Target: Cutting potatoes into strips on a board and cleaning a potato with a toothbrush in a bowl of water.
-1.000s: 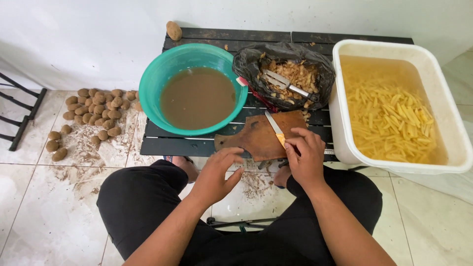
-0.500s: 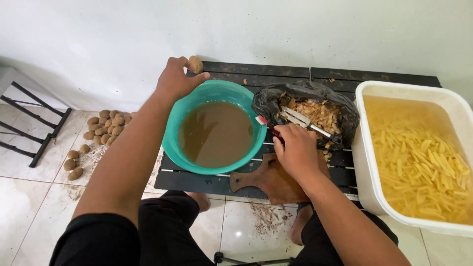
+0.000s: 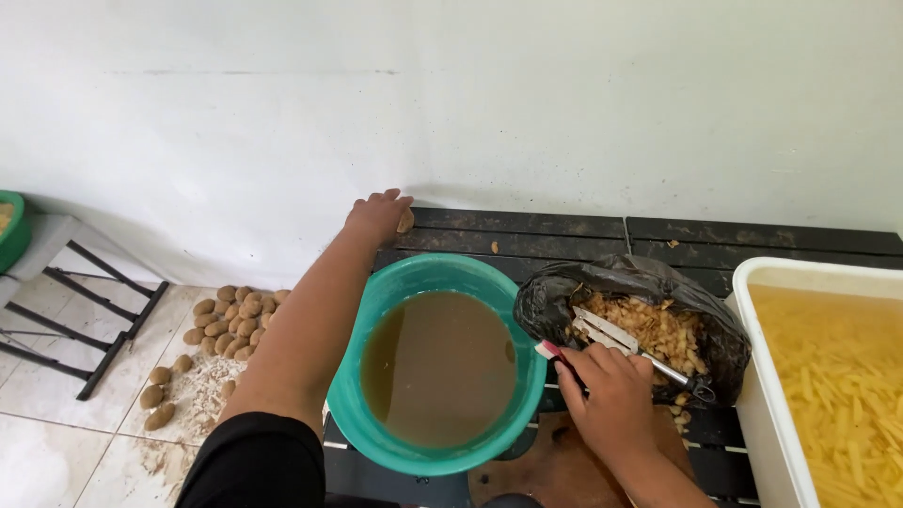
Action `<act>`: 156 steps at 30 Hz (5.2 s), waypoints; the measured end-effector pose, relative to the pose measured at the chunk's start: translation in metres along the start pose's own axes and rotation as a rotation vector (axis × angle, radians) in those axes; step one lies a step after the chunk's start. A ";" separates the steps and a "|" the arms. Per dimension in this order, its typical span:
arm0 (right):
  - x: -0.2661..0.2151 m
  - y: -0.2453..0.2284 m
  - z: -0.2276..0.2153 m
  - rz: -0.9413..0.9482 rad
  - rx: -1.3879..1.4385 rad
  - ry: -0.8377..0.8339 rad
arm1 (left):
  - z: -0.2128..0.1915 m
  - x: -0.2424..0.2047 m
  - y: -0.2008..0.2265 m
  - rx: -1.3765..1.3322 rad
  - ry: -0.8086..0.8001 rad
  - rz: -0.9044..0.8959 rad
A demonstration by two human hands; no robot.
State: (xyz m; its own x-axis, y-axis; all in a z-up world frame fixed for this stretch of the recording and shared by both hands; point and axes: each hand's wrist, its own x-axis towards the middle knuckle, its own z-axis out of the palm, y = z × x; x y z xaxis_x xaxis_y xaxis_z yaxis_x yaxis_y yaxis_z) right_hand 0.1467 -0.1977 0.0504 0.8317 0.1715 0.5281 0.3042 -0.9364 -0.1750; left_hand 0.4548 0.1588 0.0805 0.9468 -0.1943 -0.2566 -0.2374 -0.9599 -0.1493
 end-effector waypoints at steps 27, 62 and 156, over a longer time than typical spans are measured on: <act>-0.032 -0.050 -0.046 -0.146 0.412 -0.205 | 0.022 -0.309 0.093 -0.412 0.350 -0.043; -0.044 -0.042 -0.049 0.065 0.702 -0.211 | 0.056 -0.271 0.154 -0.252 0.175 0.088; -0.002 -0.088 -0.053 -0.188 0.316 -0.344 | 0.004 -0.303 0.140 -1.009 0.170 -0.004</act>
State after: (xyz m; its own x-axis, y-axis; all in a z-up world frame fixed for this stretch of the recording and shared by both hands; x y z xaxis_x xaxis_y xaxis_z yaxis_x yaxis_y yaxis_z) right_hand 0.0942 -0.1318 0.1086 0.8376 0.4695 0.2794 0.5453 -0.7500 -0.3744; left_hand 0.1334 0.0838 0.1333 0.9841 -0.1416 -0.1072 -0.0152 -0.6682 0.7438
